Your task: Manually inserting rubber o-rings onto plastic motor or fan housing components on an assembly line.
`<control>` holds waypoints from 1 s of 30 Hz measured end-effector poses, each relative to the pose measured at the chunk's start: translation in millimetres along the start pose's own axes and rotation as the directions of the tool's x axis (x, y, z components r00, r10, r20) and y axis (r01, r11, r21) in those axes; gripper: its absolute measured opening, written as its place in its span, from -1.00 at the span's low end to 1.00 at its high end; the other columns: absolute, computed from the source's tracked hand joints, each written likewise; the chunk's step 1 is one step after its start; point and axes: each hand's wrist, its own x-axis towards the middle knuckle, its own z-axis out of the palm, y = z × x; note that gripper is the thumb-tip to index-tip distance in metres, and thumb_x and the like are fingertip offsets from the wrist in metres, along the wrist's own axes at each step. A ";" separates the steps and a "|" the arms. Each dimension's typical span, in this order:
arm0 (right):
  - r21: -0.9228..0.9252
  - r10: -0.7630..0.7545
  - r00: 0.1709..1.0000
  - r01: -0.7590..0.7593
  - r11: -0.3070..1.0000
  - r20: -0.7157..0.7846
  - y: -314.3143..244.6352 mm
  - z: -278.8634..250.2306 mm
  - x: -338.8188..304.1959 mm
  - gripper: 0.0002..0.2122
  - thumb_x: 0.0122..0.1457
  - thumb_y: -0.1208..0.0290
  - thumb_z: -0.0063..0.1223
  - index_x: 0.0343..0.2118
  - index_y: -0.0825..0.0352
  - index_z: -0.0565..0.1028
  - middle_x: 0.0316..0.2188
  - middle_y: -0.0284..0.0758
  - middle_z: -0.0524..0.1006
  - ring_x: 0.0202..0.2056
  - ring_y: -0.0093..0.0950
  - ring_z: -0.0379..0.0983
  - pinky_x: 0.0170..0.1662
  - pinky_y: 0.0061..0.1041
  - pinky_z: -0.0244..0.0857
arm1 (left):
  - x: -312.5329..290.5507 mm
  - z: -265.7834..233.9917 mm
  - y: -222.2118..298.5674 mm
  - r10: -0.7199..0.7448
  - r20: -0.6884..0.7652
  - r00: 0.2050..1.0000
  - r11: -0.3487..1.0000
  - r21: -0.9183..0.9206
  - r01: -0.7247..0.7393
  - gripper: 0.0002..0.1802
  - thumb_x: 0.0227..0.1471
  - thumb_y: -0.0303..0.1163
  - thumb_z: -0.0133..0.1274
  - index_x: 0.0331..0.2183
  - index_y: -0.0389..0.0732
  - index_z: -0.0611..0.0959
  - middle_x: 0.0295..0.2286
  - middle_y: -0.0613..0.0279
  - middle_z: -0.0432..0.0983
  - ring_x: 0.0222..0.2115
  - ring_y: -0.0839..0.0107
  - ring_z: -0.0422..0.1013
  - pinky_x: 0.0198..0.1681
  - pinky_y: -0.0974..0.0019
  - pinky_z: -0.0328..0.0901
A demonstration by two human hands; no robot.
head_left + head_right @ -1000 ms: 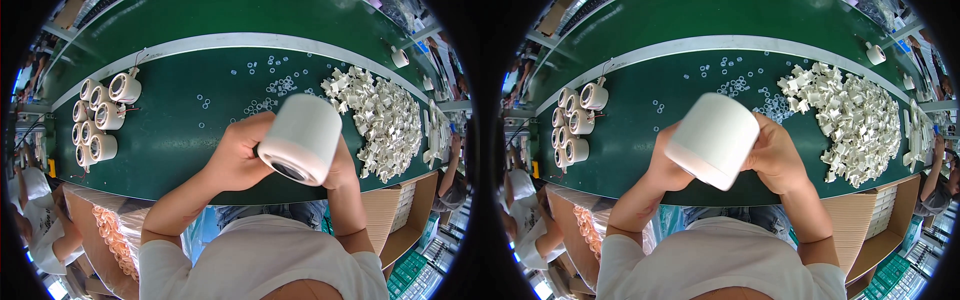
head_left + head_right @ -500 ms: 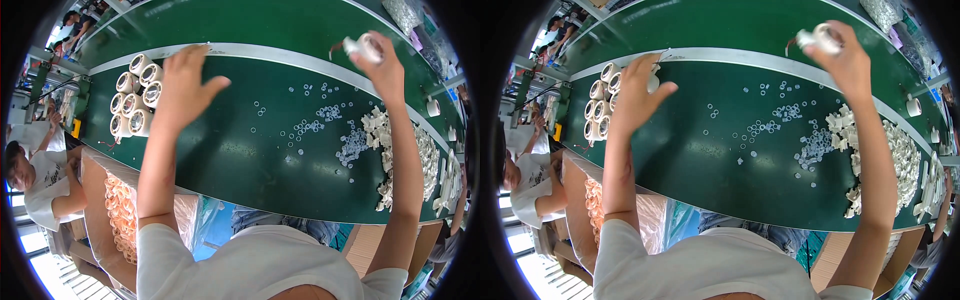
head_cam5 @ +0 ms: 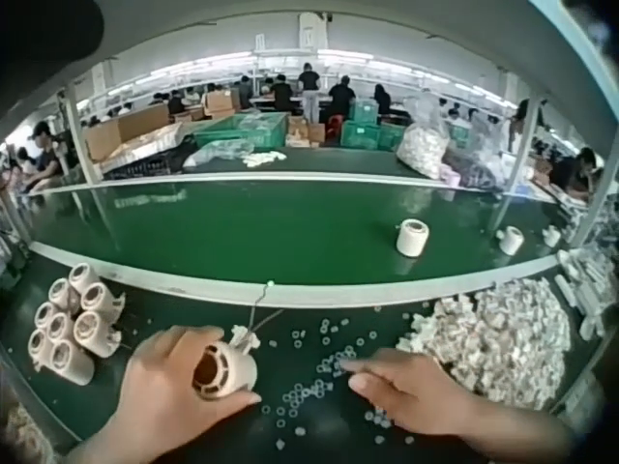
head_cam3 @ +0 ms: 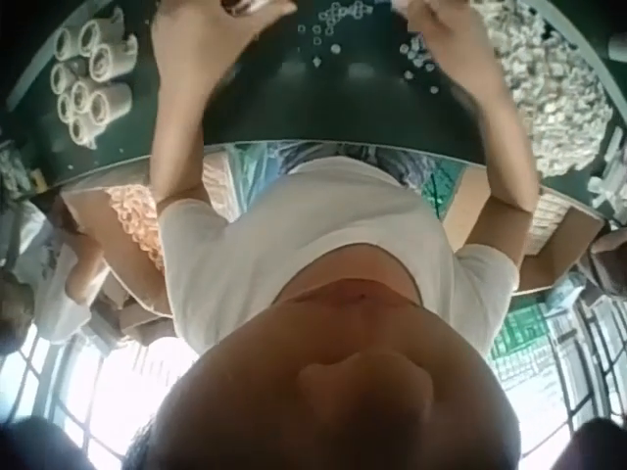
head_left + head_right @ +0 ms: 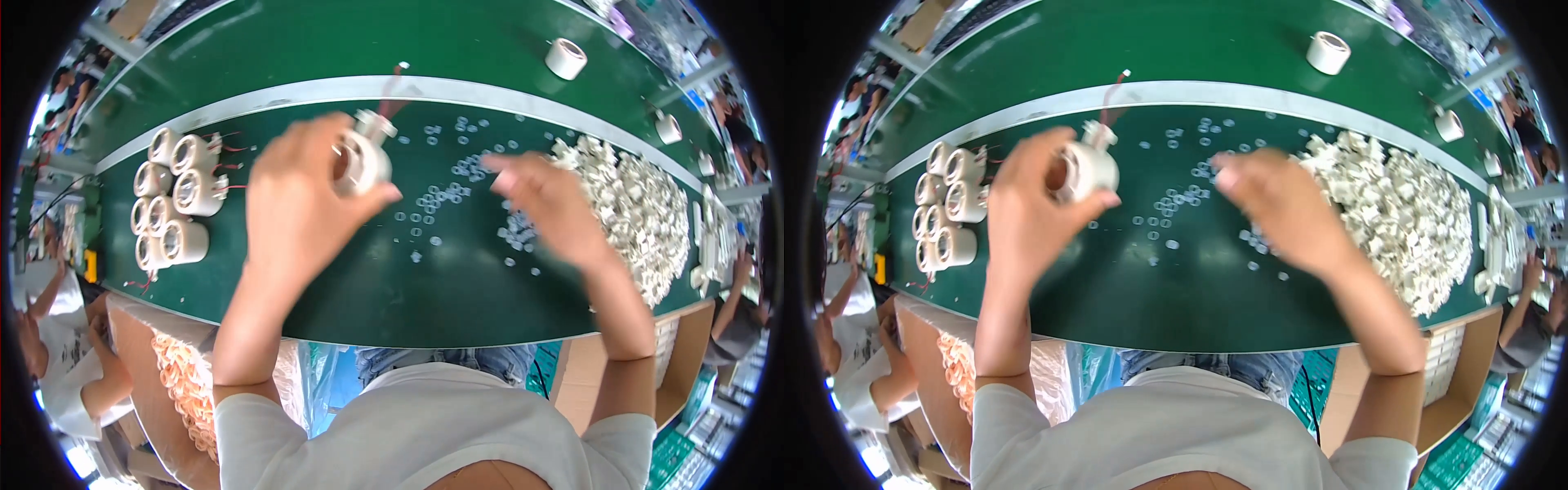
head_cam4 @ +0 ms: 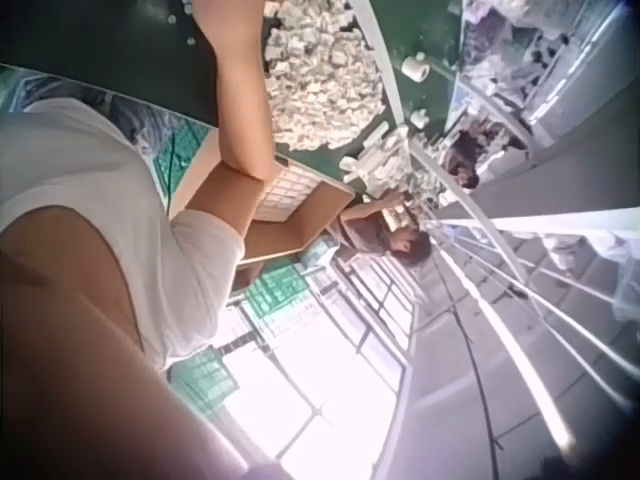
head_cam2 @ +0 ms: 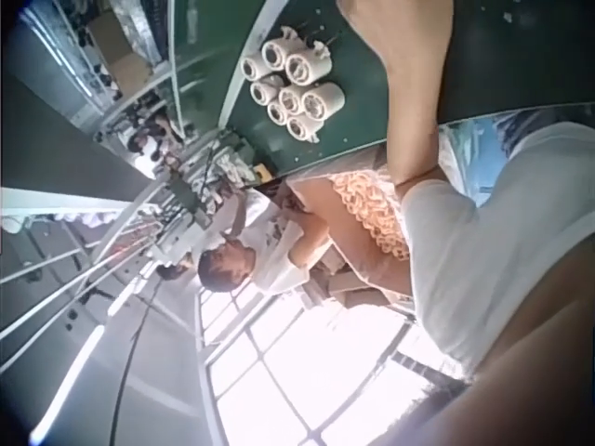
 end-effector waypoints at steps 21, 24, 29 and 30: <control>0.566 0.116 0.955 0.061 0.822 -0.272 6.4 61.2 -76.2 -0.93 0.19 0.49 -0.10 -0.39 0.35 0.37 -0.57 -0.40 0.36 -0.57 -0.69 0.18 -0.48 -0.70 0.12 | -40.3 61.6 57.5 0.188 0.788 0.586 0.185 -0.614 0.767 -0.77 -0.14 -0.54 0.13 -0.34 -0.30 0.50 -0.50 0.23 0.46 -0.57 0.62 0.32 -0.51 0.58 0.22; 0.485 0.041 0.955 0.112 0.867 -0.295 11.6 63.3 -79.1 -0.91 0.21 0.46 -0.13 -0.38 0.36 0.36 -0.55 -0.40 0.36 -0.56 -0.69 0.18 -0.47 -0.71 0.11 | -41.0 61.3 56.2 0.187 0.772 0.607 0.217 -0.635 0.741 -0.78 -0.12 -0.58 0.10 -0.32 -0.30 0.51 -0.50 0.24 0.48 -0.57 0.64 0.32 -0.51 0.60 0.22; 0.357 -0.022 0.922 0.171 0.918 -0.385 18.3 65.7 -82.3 -0.94 0.18 0.49 -0.10 -0.39 0.36 0.37 -0.56 -0.40 0.36 -0.57 -0.67 0.18 -0.47 -0.69 0.12 | -42.0 65.1 54.3 0.197 0.733 0.651 0.195 -0.680 0.707 -0.77 -0.10 -0.61 0.10 -0.29 -0.28 0.54 -0.48 0.26 0.51 -0.57 0.64 0.33 -0.51 0.62 0.22; 0.449 0.075 0.939 0.090 0.889 -0.337 17.1 63.4 -80.2 -0.96 0.16 0.52 -0.09 -0.39 0.36 0.38 -0.57 -0.39 0.37 -0.57 -0.65 0.19 -0.48 -0.68 0.13 | -42.3 67.5 53.1 0.228 0.702 0.674 0.161 -0.710 0.685 -0.78 -0.09 -0.62 0.09 -0.30 -0.29 0.55 -0.48 0.25 0.51 -0.57 0.63 0.34 -0.51 0.61 0.23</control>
